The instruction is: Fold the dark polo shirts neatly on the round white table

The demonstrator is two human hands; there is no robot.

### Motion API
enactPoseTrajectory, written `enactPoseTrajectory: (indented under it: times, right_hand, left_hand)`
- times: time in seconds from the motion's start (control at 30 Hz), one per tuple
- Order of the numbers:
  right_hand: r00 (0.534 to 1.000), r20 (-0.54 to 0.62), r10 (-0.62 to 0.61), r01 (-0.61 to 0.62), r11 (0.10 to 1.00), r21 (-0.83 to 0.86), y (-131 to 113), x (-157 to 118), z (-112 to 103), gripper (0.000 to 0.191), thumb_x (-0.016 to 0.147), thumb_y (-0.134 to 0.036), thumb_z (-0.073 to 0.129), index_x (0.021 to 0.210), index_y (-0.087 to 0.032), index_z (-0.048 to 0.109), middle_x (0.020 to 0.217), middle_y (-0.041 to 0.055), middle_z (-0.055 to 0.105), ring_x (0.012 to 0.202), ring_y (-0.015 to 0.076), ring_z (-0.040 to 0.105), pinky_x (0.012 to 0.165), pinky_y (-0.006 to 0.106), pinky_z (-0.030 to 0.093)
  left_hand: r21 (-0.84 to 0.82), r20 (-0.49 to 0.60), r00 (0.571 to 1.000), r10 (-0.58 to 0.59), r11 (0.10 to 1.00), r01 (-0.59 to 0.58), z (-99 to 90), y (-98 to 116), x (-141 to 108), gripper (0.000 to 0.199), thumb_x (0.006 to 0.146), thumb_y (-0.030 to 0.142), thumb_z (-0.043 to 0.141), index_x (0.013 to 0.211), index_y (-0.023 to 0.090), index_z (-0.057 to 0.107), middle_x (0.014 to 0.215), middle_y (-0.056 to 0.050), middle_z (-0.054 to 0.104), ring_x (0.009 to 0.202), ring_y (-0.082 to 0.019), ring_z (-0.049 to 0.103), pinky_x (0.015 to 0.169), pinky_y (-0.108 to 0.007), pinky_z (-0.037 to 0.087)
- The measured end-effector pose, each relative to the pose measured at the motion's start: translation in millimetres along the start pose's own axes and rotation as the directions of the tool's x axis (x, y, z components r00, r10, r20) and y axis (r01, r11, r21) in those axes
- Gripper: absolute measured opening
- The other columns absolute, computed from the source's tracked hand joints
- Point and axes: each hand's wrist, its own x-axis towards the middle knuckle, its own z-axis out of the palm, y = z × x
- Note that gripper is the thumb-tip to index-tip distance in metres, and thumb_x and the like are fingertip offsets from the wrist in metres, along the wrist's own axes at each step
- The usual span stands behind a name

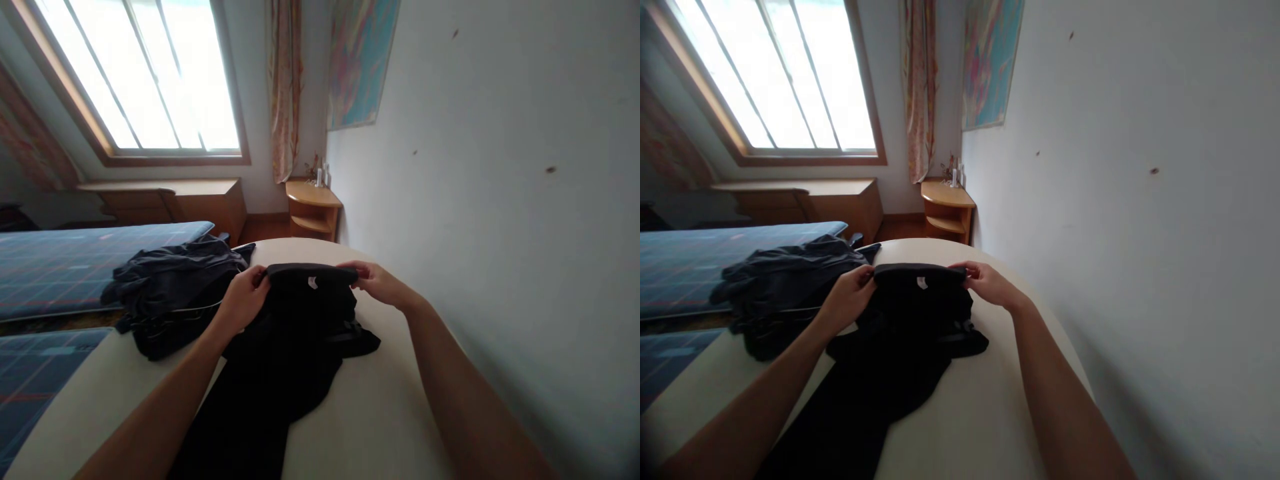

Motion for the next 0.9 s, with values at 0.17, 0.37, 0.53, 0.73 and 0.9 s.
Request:
enactPoseTrajectory:
  times: [0.17,0.37,0.53,0.73,0.9]
  right_hand:
    - [0.979,0.204,0.024,-0.034,0.998,0.049,1,-6,1,0.031,0.079,-0.043,0.069,0.091,-0.015,0.068,0.079,0.0007,0.065,0.07,0.0128,0.054,0.066,0.025,0.042]
    - [0.997,-0.064,0.045,-0.037,0.991,0.13,-6,-5,-5,0.042,0.083,-0.06,0.062,0.081,-0.017,0.059,0.062,-0.0044,0.051,0.055,0.0092,0.044,0.053,0.024,0.034]
    - [0.944,-0.314,0.1,-0.041,0.981,0.189,7,10,0,0.033,0.091,-0.05,0.057,0.102,-0.019,0.054,0.076,0.0017,0.066,0.066,0.014,0.063,0.061,0.024,0.047]
    - [0.987,-0.151,0.048,-0.047,0.999,0.008,31,15,14,0.047,0.089,-0.018,0.057,0.134,-0.019,0.047,0.13,0.0135,0.062,0.105,0.0161,0.065,0.093,0.032,0.051]
    - [0.939,-0.166,0.3,-0.343,0.825,-0.45,42,9,9,0.031,0.087,-0.028,0.065,0.115,-0.014,0.066,0.094,0.0102,0.073,0.084,0.0194,0.067,0.077,0.029,0.051]
  left_hand:
    - [-0.033,-0.026,0.997,-0.066,0.997,0.065,-11.3,10,-1,0.041,0.076,0.057,0.063,0.077,0.016,0.068,0.06,0.002,0.06,0.052,-0.012,0.046,0.047,-0.022,0.032]
    - [0.174,-0.193,0.981,-0.013,0.984,0.048,-25.6,4,5,0.036,0.081,0.053,0.06,0.078,0.018,0.071,0.07,-0.003,0.068,0.064,-0.019,0.06,0.059,-0.027,0.042]
    - [0.184,-0.16,0.985,0.064,0.982,-0.034,-15.9,-14,8,0.04,0.081,0.046,0.06,0.108,0.017,0.067,0.095,-0.008,0.072,0.076,-0.021,0.065,0.074,-0.033,0.05]
    - [0.19,0.145,0.984,-0.104,0.979,0.075,4.2,-46,-3,0.057,0.079,0.045,0.061,0.128,0.017,0.055,0.112,-0.016,0.071,0.087,-0.025,0.071,0.079,-0.037,0.054]
    - [0.283,0.218,0.964,-0.15,0.955,0.085,6.5,-60,-8,0.046,0.073,0.038,0.069,0.116,0.022,0.063,0.092,-0.01,0.076,0.087,-0.029,0.072,0.079,-0.035,0.052]
